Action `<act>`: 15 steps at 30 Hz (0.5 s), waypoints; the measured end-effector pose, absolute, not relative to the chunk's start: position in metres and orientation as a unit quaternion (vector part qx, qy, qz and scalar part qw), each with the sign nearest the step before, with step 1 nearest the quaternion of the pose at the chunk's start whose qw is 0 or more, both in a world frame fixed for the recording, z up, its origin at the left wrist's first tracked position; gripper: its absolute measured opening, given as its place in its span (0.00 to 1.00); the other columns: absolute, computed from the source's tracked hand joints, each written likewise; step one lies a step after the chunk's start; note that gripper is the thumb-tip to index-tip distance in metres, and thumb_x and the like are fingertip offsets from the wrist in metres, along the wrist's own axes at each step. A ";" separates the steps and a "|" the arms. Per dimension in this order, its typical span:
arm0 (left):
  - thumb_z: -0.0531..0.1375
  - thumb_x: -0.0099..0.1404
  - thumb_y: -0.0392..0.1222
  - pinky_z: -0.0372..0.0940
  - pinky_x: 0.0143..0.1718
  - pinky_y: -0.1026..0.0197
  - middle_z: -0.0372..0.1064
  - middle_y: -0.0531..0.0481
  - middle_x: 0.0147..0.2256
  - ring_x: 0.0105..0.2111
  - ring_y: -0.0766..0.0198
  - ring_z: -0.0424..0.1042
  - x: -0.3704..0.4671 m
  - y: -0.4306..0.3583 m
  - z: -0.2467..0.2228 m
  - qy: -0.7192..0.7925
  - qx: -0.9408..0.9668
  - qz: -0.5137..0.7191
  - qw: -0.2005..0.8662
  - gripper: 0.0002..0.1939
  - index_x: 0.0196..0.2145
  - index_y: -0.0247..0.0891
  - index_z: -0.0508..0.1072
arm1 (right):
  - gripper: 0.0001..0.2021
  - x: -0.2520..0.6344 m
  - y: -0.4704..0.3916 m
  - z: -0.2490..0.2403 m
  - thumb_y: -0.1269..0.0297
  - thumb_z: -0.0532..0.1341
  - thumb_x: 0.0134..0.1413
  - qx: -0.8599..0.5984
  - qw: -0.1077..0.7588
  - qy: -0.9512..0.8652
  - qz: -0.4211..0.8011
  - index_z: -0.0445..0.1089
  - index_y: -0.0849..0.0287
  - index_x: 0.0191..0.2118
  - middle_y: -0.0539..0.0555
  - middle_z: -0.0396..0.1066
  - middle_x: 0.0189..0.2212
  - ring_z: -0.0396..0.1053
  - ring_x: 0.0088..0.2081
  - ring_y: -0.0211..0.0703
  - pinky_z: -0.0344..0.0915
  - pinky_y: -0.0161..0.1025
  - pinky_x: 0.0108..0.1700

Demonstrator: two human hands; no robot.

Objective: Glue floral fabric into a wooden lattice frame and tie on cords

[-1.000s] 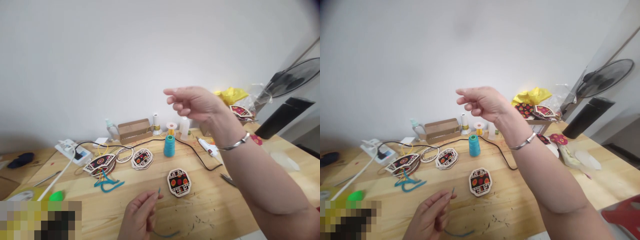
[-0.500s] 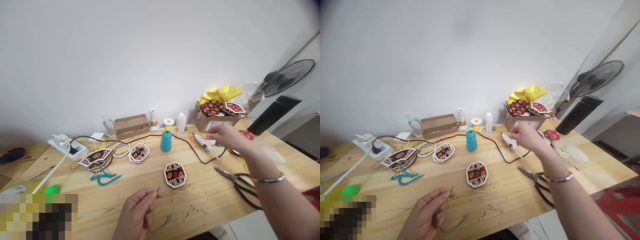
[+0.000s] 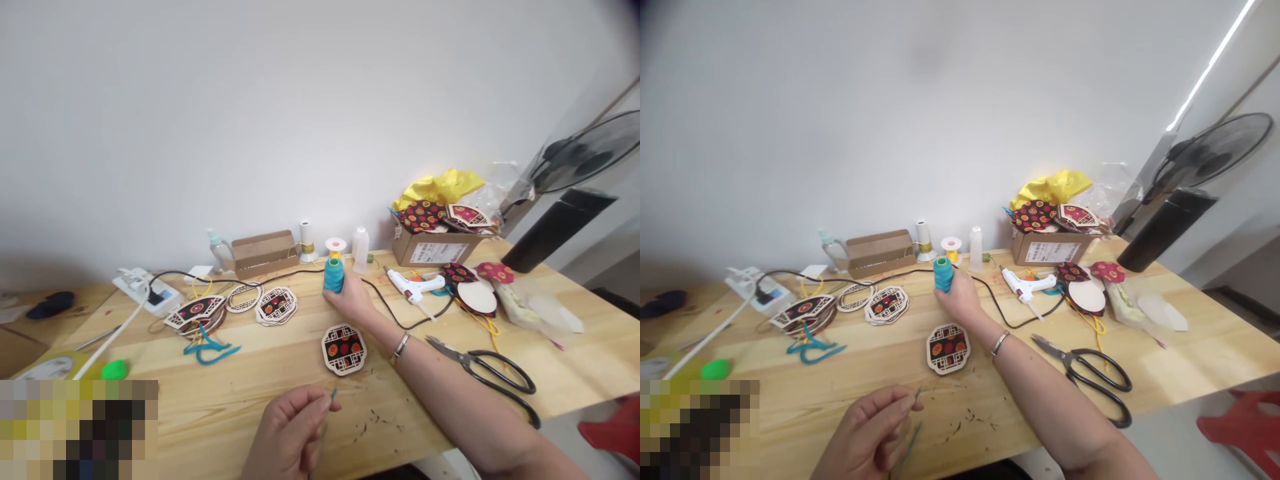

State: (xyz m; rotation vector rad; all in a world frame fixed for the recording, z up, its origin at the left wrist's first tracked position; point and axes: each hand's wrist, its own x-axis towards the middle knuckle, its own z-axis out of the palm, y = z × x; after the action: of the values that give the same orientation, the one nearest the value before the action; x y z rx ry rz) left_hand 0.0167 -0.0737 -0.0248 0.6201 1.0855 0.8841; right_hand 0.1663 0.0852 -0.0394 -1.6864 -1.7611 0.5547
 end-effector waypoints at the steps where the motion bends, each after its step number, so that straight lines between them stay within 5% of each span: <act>1: 0.71 0.41 0.55 0.36 0.15 0.69 0.44 0.62 0.13 0.14 0.77 0.41 0.018 -0.075 -0.025 0.491 0.282 0.399 0.721 0.21 0.22 0.32 0.78 | 0.12 0.171 0.087 -0.040 0.63 0.61 0.49 -0.642 0.317 -0.666 0.209 0.66 0.62 0.39 0.62 0.72 0.38 0.69 0.41 0.53 0.62 0.41 0.40; 8: 0.68 0.50 0.50 0.37 0.16 0.69 0.45 0.62 0.15 0.15 0.77 0.41 0.031 -0.079 -0.022 0.486 0.297 0.408 0.713 0.16 0.25 0.32 0.78 | 0.21 0.200 0.080 -0.026 0.59 0.67 0.43 -0.627 0.328 -0.673 0.215 0.66 0.65 0.44 0.64 0.70 0.42 0.67 0.43 0.55 0.61 0.45 0.44; 11: 0.67 0.52 0.48 0.37 0.17 0.69 0.45 0.62 0.15 0.16 0.77 0.41 0.036 -0.078 -0.019 0.483 0.303 0.414 0.710 0.14 0.26 0.32 0.77 | 0.16 0.208 0.046 -0.010 0.62 0.60 0.52 -0.596 0.346 -0.690 0.220 0.66 0.62 0.47 0.62 0.68 0.46 0.64 0.48 0.53 0.59 0.46 0.49; 15: 0.67 0.50 0.47 0.37 0.17 0.69 0.44 0.62 0.16 0.16 0.76 0.40 0.044 -0.078 -0.016 0.501 0.300 0.415 0.698 0.14 0.26 0.32 0.77 | 0.11 0.221 -0.020 -0.002 0.62 0.53 0.60 -0.521 0.333 -0.734 0.280 0.70 0.55 0.33 0.53 0.73 0.33 0.69 0.37 0.45 0.65 0.40 0.41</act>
State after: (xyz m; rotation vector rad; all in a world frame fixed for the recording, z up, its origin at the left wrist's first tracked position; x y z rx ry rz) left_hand 0.0440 -0.0784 -0.0164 0.6698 1.1169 0.9256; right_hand 0.2207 -0.0197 -0.0016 -1.3603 -1.9179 0.7323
